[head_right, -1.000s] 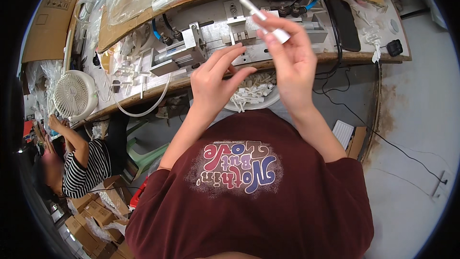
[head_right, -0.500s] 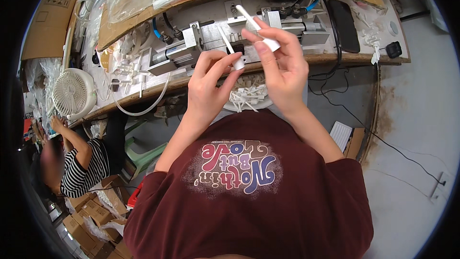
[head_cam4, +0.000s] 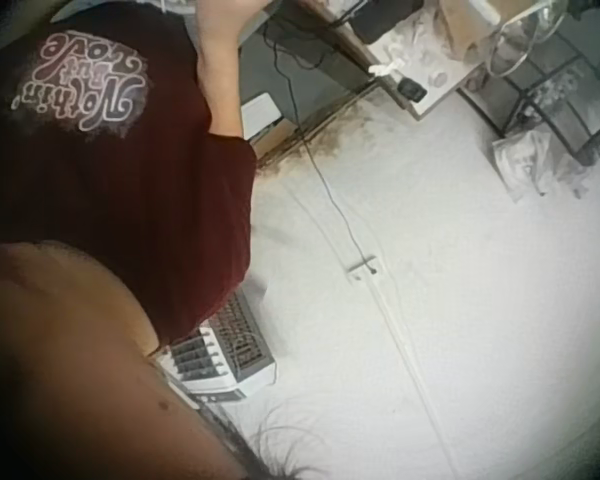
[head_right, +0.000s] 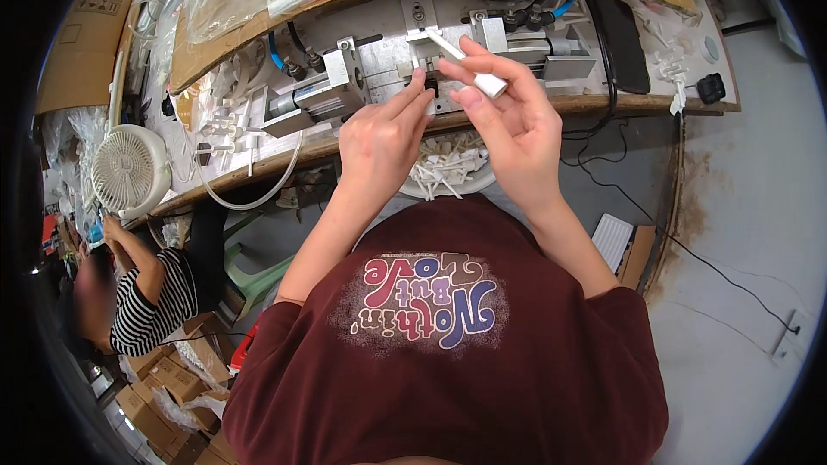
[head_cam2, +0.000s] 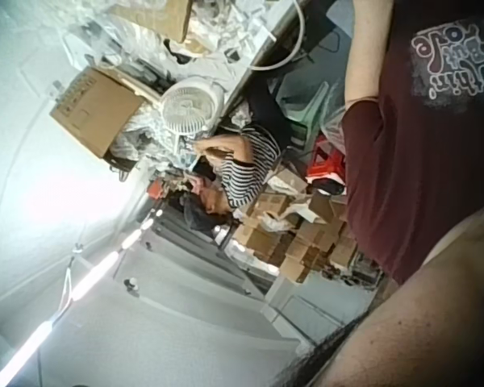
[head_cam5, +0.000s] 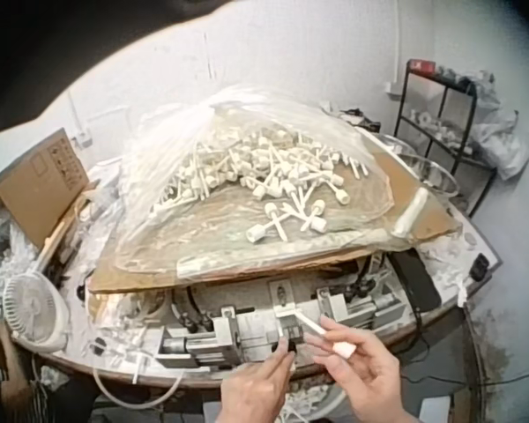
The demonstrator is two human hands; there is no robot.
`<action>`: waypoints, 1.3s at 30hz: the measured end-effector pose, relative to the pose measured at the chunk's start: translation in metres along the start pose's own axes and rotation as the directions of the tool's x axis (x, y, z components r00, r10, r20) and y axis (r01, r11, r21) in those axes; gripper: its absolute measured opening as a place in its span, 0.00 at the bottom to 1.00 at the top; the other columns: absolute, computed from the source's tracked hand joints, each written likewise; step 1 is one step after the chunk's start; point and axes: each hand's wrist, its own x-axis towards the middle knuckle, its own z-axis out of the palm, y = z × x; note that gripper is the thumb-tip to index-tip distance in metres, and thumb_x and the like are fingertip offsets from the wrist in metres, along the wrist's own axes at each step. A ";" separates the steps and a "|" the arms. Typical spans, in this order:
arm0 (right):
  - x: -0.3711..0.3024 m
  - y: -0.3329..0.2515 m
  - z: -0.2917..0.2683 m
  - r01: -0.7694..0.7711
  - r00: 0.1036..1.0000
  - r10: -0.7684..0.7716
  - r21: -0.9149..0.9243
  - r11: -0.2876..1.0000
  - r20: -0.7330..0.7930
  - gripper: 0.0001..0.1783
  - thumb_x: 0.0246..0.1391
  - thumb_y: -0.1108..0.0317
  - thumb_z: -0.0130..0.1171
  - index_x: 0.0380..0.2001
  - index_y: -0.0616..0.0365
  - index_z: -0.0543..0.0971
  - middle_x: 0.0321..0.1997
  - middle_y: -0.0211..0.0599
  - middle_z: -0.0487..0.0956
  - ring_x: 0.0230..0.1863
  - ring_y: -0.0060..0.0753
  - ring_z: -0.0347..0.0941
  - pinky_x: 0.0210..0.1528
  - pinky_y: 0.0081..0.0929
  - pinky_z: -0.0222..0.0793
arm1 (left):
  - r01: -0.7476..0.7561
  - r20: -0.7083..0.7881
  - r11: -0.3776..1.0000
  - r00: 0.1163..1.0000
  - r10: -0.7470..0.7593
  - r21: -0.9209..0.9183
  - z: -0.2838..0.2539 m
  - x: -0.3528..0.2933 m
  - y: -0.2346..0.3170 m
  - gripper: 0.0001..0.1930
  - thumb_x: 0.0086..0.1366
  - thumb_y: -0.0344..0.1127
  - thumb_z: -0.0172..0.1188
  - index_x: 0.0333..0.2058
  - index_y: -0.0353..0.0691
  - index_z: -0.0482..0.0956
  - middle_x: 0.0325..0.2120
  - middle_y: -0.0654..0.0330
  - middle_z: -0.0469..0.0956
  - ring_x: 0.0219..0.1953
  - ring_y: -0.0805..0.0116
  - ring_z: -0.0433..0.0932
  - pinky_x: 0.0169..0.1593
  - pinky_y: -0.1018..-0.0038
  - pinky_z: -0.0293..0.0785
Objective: The recorder uses a pneumatic machine to assemble or press-fit small white plastic sprayer components.
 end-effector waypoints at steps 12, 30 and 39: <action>-0.008 -0.004 -0.004 0.097 0.995 -0.092 -0.175 0.980 0.038 0.19 0.56 0.81 0.59 0.52 0.69 0.75 0.65 0.55 0.69 0.60 0.41 0.73 0.52 0.27 0.79 | 0.052 0.030 0.998 0.998 -0.051 -0.033 -0.002 -0.001 0.000 0.11 0.54 0.29 0.65 0.38 0.37 0.84 0.48 0.56 0.81 0.21 0.64 0.81 0.30 0.72 0.77; 0.004 0.051 -0.008 0.593 0.801 -0.321 -0.744 0.310 0.505 0.12 0.41 0.72 0.67 0.34 0.58 0.80 0.51 0.35 0.82 0.30 0.29 0.79 0.30 0.24 0.71 | 0.157 0.431 0.909 0.902 0.027 -0.385 -0.026 -0.039 0.009 0.14 0.52 0.34 0.70 0.39 0.41 0.84 0.39 0.62 0.83 0.31 0.59 0.83 0.34 0.68 0.78; 0.010 0.048 0.004 0.520 0.851 -0.173 -0.840 0.156 0.495 0.17 0.39 0.71 0.69 0.37 0.56 0.80 0.53 0.31 0.82 0.19 0.31 0.71 0.26 0.22 0.66 | 0.113 0.405 0.872 0.909 0.104 -0.477 -0.021 -0.035 0.009 0.16 0.53 0.39 0.71 0.39 0.40 0.83 0.34 0.60 0.83 0.29 0.57 0.81 0.30 0.67 0.76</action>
